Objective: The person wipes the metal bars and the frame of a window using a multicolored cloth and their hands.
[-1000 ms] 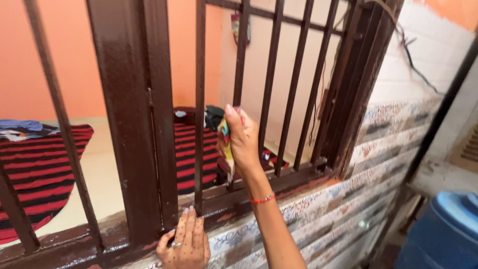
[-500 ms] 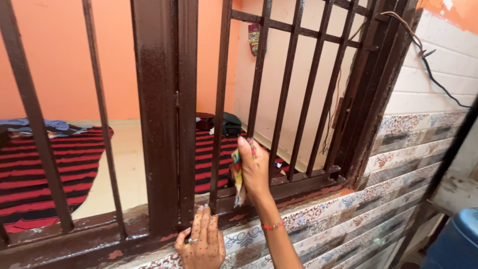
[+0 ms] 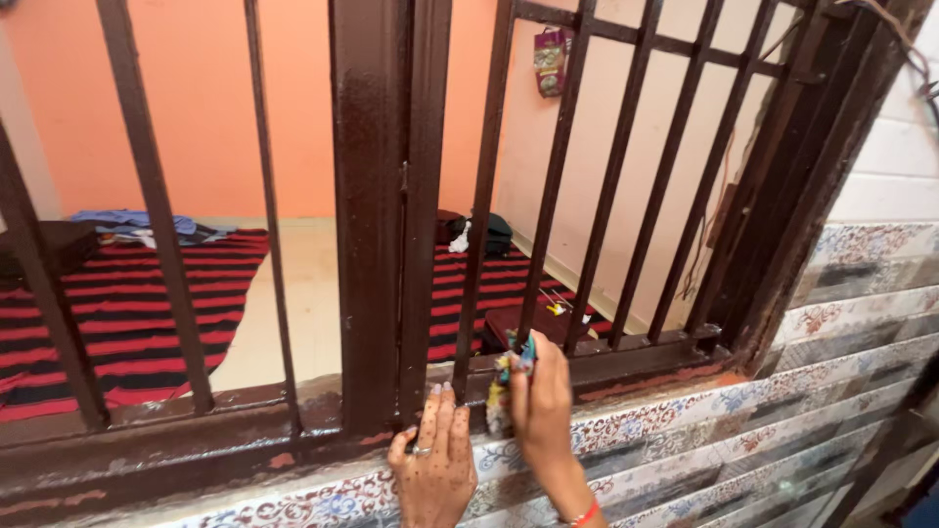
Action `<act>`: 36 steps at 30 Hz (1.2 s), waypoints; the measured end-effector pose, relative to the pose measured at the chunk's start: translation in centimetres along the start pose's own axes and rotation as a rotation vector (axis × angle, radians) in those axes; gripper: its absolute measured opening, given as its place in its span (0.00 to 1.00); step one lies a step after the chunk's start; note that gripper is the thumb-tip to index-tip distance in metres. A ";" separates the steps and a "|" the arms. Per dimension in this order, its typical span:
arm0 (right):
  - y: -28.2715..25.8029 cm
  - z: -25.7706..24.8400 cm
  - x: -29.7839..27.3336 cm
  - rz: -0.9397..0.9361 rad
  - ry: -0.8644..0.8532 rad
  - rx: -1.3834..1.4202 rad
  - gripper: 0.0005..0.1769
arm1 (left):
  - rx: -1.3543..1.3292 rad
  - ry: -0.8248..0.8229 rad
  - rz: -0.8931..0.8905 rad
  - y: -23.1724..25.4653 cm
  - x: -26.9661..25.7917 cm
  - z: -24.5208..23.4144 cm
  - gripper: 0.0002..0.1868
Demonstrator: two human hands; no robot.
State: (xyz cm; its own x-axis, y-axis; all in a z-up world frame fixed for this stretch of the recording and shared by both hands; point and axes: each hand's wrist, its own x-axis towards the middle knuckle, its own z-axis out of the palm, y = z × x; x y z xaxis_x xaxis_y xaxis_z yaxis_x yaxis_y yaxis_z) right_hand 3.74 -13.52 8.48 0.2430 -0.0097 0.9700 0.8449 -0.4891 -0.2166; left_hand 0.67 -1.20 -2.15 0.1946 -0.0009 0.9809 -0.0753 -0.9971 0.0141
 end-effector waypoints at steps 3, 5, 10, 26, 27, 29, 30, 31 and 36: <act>1.2 -0.3 -0.2 -0.009 -0.031 -0.008 0.19 | -0.004 -0.011 0.021 -0.5 0.3 -0.2 0.19; 1.8 -0.5 -0.2 -0.073 -0.030 -0.013 0.18 | 0.000 -0.005 0.019 -0.3 0.3 -0.2 0.19; 2.3 -2.3 -1.3 -0.024 -0.102 0.011 0.22 | 0.027 -0.052 0.008 -0.2 -0.3 0.1 0.20; 6.6 -8.7 -0.9 0.612 -0.174 0.700 0.34 | 0.084 0.005 0.022 -0.2 0.0 0.1 0.17; 6.4 -8.7 -0.9 0.689 -0.224 0.647 0.32 | 0.075 -0.001 0.022 -0.3 0.0 0.1 0.18; 5.9 -8.7 -0.8 0.840 -0.327 0.537 0.29 | 0.059 -0.013 0.022 -0.3 -0.1 0.1 0.18; 5.7 -8.7 -0.4 0.990 -0.318 0.750 0.32 | 0.067 -0.018 0.019 -0.4 0.0 0.2 0.18; 5.6 -8.9 0.0 1.141 -0.305 0.962 0.34 | 0.071 -0.027 0.015 -0.3 -0.2 0.2 0.18; 5.2 -8.3 -0.2 1.149 -0.331 1.253 0.33 | 0.083 -0.024 0.026 -0.4 -0.1 0.4 0.18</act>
State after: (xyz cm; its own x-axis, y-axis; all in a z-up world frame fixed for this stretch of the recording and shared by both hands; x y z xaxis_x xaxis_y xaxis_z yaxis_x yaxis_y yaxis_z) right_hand 4.11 -23.29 8.09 0.8815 0.4041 0.2443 -0.0273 0.5601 -0.8280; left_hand 1.07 -0.81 -2.34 0.2172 -0.0281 0.9757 0.0005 -0.9996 -0.0289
